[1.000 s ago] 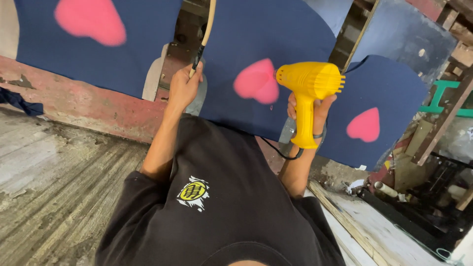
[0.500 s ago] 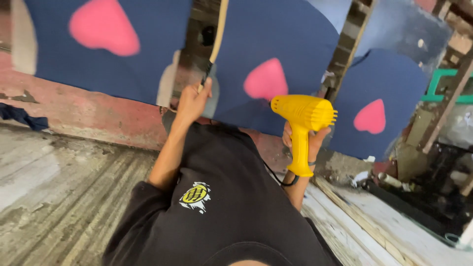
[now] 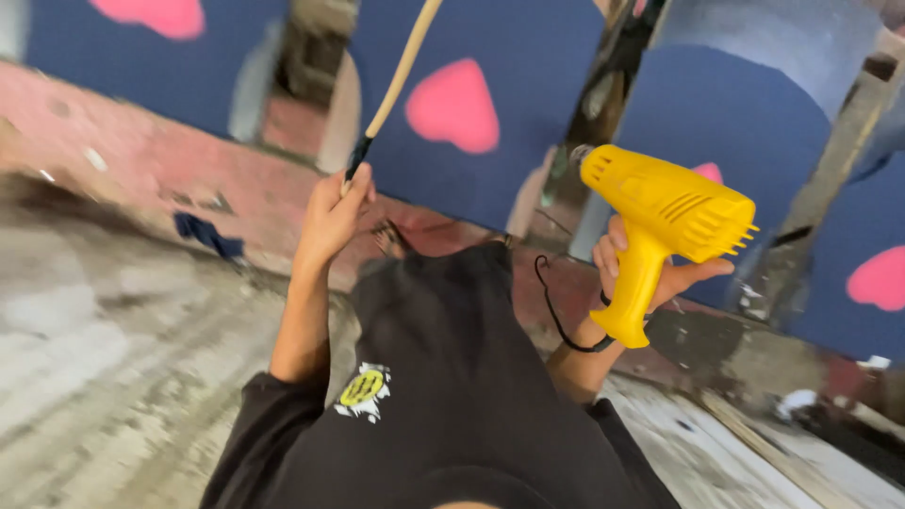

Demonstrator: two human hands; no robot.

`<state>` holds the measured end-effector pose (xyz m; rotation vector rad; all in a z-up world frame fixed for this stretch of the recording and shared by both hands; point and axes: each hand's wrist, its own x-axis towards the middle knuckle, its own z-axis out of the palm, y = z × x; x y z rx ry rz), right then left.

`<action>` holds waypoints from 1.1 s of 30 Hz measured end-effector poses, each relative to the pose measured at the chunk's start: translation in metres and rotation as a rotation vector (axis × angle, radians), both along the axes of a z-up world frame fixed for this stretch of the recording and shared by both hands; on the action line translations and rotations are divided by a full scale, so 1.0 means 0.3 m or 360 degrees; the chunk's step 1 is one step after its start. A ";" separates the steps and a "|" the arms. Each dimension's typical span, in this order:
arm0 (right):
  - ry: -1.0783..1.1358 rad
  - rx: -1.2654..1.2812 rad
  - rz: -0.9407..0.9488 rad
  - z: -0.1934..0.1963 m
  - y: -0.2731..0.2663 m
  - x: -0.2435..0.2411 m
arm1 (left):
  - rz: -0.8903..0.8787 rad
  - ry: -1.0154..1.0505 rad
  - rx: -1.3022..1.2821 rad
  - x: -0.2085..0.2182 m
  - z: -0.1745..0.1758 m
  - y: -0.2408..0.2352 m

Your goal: Using a hand-held heat gun to dry heart-shaped screen prints on fabric panels laid out on a production floor.

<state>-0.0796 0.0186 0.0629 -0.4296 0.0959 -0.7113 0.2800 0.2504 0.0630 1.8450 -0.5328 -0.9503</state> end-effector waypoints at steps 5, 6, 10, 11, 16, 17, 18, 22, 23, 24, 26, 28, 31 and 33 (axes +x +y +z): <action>0.0004 -0.0050 -0.0014 -0.053 0.009 0.300 | 0.0009 -0.0091 -0.0076 0.246 0.084 0.044; 0.0117 -0.0087 0.0024 -0.080 -0.010 0.352 | -0.0012 -0.0121 -0.0117 0.282 0.111 0.029; 0.0227 -0.0284 0.0127 -0.114 -0.116 0.546 | -0.0035 -0.0171 -0.0248 0.349 0.092 -0.063; 0.0273 -0.0345 0.0152 -0.152 -0.155 0.581 | -0.0029 -0.0194 -0.0297 0.362 0.076 -0.084; 0.0522 -0.0465 0.0217 -0.156 -0.218 0.741 | 0.0073 -0.0234 -0.0339 0.391 0.056 -0.157; 0.0595 -0.0475 0.0215 -0.163 -0.230 0.774 | 0.0098 -0.0220 -0.0342 0.405 0.050 -0.167; 0.0667 -0.0487 0.0212 -0.169 -0.242 0.805 | 0.0123 -0.0206 -0.0345 0.417 0.047 -0.177; 0.0825 -0.0466 0.0205 -0.224 -0.255 0.852 | 0.0081 -0.0204 -0.0278 0.480 0.058 -0.207; 0.0850 -0.0472 0.0205 -0.231 -0.257 0.860 | 0.0076 -0.0209 -0.0260 0.491 0.048 -0.214; 0.0874 -0.0477 0.0205 -0.237 -0.257 0.868 | 0.0071 -0.0214 -0.0242 0.501 0.040 -0.221; 0.0900 -0.0457 0.0173 -0.256 -0.264 0.862 | 0.0069 -0.0219 -0.0259 0.524 0.002 -0.246; 0.0934 -0.0425 0.0135 -0.257 -0.243 0.839 | 0.0057 -0.0216 -0.0267 0.537 -0.020 -0.250; 0.0913 -0.0362 0.0133 -0.218 -0.247 0.818 | -0.0046 -0.0163 -0.0296 0.560 -0.033 -0.283; 0.0934 -0.0329 0.0089 -0.206 -0.232 0.794 | -0.0146 -0.0155 -0.0313 0.565 -0.061 -0.293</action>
